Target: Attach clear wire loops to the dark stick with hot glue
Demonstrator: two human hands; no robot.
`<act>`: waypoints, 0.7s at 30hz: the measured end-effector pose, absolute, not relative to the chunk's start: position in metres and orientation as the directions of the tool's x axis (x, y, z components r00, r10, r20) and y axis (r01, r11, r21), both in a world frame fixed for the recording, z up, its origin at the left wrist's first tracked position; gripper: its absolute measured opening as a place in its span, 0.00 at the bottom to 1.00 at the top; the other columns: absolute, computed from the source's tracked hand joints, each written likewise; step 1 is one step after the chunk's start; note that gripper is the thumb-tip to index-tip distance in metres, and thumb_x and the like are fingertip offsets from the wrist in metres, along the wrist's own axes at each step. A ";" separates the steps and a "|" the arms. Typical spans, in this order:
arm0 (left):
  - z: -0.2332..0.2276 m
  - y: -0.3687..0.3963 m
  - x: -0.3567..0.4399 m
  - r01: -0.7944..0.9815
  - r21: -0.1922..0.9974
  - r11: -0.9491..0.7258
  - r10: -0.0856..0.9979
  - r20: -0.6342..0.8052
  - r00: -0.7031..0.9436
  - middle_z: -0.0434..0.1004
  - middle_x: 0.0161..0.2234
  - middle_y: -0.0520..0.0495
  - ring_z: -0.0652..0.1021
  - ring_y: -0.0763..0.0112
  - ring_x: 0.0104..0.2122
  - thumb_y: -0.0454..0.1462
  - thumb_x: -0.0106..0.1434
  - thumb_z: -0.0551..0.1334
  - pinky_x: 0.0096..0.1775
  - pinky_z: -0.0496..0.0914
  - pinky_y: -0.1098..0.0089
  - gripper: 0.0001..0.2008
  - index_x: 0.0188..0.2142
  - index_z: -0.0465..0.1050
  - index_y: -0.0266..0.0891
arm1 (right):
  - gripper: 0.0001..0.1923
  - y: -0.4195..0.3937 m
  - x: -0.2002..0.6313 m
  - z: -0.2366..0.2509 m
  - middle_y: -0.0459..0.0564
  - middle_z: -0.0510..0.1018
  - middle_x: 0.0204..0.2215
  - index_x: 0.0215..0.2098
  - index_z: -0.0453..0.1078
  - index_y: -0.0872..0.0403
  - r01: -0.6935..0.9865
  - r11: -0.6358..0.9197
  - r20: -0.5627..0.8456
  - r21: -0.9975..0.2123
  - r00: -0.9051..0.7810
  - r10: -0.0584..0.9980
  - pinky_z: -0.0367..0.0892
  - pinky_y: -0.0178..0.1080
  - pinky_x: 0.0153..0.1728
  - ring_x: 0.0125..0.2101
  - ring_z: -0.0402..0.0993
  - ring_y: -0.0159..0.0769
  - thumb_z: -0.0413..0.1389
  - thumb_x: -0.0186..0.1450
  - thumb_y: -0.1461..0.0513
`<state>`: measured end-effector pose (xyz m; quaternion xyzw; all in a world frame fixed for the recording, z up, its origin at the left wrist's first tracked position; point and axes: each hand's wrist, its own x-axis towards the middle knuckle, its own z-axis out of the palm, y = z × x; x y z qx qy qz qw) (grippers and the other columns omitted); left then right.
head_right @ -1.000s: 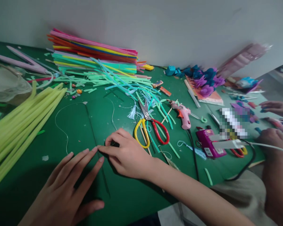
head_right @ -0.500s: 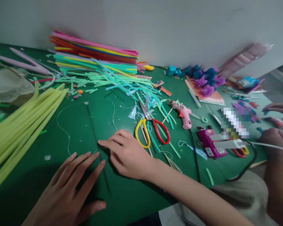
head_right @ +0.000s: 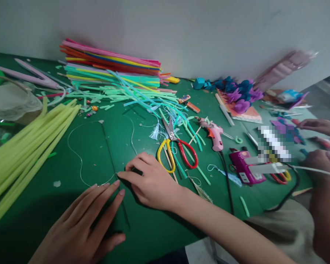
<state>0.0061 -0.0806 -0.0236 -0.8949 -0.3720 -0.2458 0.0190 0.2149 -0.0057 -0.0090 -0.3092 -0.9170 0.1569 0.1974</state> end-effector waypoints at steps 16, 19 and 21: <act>-0.027 -0.103 0.018 0.764 -0.047 -0.643 0.701 0.367 0.612 0.68 0.58 0.23 0.68 0.38 0.58 0.63 0.59 0.56 0.52 0.62 0.52 0.41 0.58 0.67 0.32 | 0.17 -0.006 0.219 -0.015 0.56 0.77 0.41 0.50 0.74 0.58 0.473 0.764 0.321 -0.440 -0.711 0.625 0.69 0.47 0.46 0.44 0.65 0.41 0.50 0.67 0.70; -0.031 -0.108 0.023 0.788 -0.029 -0.615 0.724 0.373 0.580 0.66 0.59 0.22 0.67 0.35 0.59 0.61 0.59 0.58 0.53 0.63 0.51 0.41 0.58 0.66 0.30 | 0.17 -0.006 0.219 -0.016 0.56 0.77 0.42 0.51 0.74 0.58 0.471 0.763 0.327 -0.443 -0.707 0.627 0.69 0.47 0.46 0.44 0.65 0.41 0.50 0.67 0.70; -0.034 -0.109 0.029 0.804 -0.017 -0.594 0.738 0.387 0.553 0.67 0.59 0.23 0.68 0.39 0.58 0.59 0.60 0.59 0.53 0.63 0.52 0.39 0.58 0.67 0.31 | 0.17 -0.007 0.219 -0.016 0.56 0.76 0.42 0.51 0.74 0.58 0.469 0.765 0.332 -0.442 -0.706 0.625 0.69 0.47 0.45 0.44 0.66 0.41 0.50 0.67 0.70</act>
